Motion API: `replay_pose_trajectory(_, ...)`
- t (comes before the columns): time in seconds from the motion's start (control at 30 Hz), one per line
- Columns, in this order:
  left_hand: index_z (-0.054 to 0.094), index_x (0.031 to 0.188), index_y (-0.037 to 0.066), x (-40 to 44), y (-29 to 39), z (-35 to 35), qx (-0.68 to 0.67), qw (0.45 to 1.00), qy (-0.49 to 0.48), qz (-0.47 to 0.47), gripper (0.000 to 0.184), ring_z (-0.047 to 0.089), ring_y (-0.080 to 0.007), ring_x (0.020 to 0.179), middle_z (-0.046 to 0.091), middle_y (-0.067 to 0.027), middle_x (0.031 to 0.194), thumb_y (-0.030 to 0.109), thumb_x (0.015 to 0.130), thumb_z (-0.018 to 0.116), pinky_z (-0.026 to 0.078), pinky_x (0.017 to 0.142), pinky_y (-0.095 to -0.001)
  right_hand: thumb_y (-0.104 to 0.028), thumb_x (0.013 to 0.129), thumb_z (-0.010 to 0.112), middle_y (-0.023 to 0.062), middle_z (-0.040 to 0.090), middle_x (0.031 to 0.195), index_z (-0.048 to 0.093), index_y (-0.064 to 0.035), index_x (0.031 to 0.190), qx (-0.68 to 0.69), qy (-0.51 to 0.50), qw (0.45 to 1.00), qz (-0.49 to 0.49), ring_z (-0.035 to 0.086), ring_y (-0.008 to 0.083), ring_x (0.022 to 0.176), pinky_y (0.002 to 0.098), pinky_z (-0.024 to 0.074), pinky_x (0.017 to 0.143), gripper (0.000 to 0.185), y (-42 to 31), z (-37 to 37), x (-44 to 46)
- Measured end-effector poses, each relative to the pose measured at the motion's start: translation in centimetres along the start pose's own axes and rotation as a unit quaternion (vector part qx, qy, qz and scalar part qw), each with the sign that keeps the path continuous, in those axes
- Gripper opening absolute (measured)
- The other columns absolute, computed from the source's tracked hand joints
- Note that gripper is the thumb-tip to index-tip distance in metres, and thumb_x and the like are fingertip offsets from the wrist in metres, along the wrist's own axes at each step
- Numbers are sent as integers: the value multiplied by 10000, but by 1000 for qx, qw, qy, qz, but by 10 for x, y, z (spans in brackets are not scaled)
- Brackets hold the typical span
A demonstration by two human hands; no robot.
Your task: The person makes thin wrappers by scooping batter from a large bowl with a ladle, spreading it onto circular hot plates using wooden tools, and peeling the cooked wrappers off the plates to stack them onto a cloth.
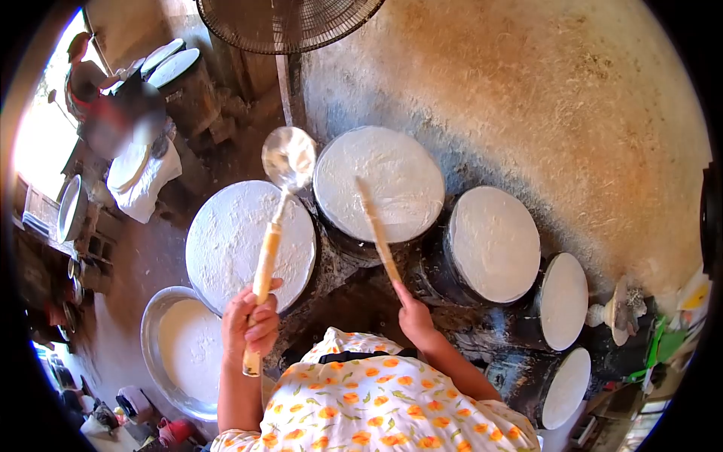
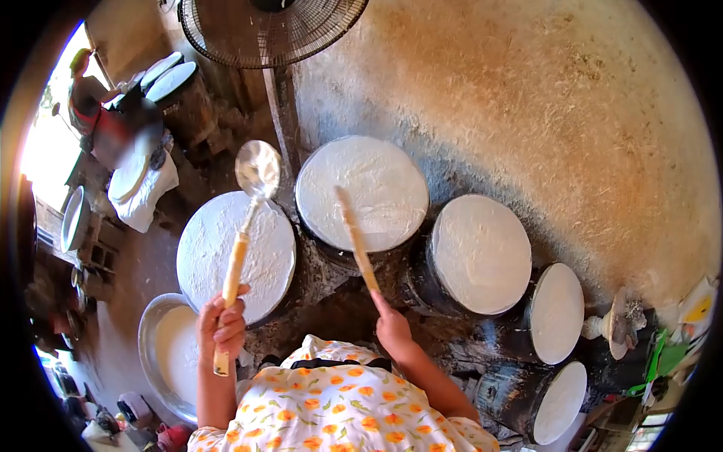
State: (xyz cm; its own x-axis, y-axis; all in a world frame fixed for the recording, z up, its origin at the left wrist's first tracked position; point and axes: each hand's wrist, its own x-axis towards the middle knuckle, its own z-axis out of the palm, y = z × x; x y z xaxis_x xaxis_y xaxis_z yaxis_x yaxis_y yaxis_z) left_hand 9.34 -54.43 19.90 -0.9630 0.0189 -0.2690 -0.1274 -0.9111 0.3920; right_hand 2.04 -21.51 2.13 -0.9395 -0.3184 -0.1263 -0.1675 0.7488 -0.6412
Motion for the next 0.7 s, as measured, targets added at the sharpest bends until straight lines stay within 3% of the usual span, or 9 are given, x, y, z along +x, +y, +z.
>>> replay_pose_trajectory(0.03, 407, 1229, -117, -1, 6, 1, -13, 1000, -3, 14, 422, 345, -25, 381, 395, 1, 654, 163, 923, 485, 312, 273, -172, 19, 794, 444, 245, 594, 773, 330, -269, 1408, -13, -8, 1000, -21, 599, 407, 696, 484, 475, 628, 688, -6, 3, 6)
replay_pose_trajectory(0.17, 334, 1260, -143, -17, 33, -12, -71, 993, -23, 93, 442, 406, -58, 396, 435, -41, 681, 125, 927, 444, 350, 270, -204, 15, 813, 430, 201, 615, 776, 288, -298, 1432, -121, -92, 988, -11, 599, 349, 630, 442, 489, 603, 708, -11, 5, 0)
replay_pose_trajectory(0.27, 281, 1293, -144, -46, 62, -40, -73, 980, -36, 182, 464, 413, -80, 401, 443, -66, 707, 123, 940, 419, 356, 272, -229, 9, 841, 406, 104, 595, 743, 234, -341, 1449, 177, 5, 965, -192, 527, 210, 494, 339, 462, 466, 722, 2, -13, -4)
replay_pose_trajectory(0.3, 262, 1312, -140, -58, 72, -49, -78, 976, -51, 200, 464, 424, -89, 429, 448, -76, 742, 131, 958, 386, 358, 290, -238, -7, 862, 401, 62, 562, 732, 207, -354, 1454, 382, -164, 909, -11, 476, 153, 471, 300, 432, 437, 714, -4, -40, -2)
replay_pose_trajectory(0.33, 251, 1327, -135, -70, 80, -59, -79, 969, -61, 227, 459, 438, -98, 461, 450, -83, 776, 141, 974, 352, 357, 308, -242, -22, 882, 395, 21, 528, 721, 180, -367, 1459, 546, -313, 758, 171, 426, 97, 449, 261, 402, 407, 706, -12, -59, 4)
replay_pose_trajectory(0.47, 270, 1321, -131, -109, 96, -99, -25, 940, -36, 337, 452, 438, -98, 495, 437, -71, 787, 156, 984, 359, 377, 357, -222, -151, 920, 483, 39, 525, 699, 140, -353, 1465, 543, -290, 783, 93, 410, 69, 434, 206, 369, 389, 675, -27, -75, 51)
replay_pose_trajectory(0.5, 270, 1321, -131, -119, 97, -115, -27, 938, -38, 343, 452, 438, -98, 495, 437, -71, 787, 156, 984, 359, 377, 357, -222, -78, 911, 393, 41, 531, 685, 145, -315, 1472, 528, -266, 802, 83, 429, 68, 436, 197, 391, 396, 657, -32, -78, 67)
replay_pose_trajectory(0.6, 326, 1268, -129, -143, 90, -188, -6, 913, 87, 398, 414, 430, -88, 508, 427, -56, 780, 165, 982, 377, 376, 367, -217, 6, 821, 377, 46, 515, 641, 206, -302, 1466, 427, -147, 887, 97, 417, 84, 415, 214, 360, 360, 735, -36, -77, 123)
replay_pose_trajectory(0.7, 385, 1174, -117, -163, 62, -258, -121, 903, 138, 389, 352, 427, -85, 532, 415, -40, 761, 177, 979, 384, 383, 392, -216, 18, 780, 393, 41, 495, 617, 272, -294, 1451, 406, -106, 899, 123, 395, 98, 394, 238, 326, 338, 749, -30, -76, 183)
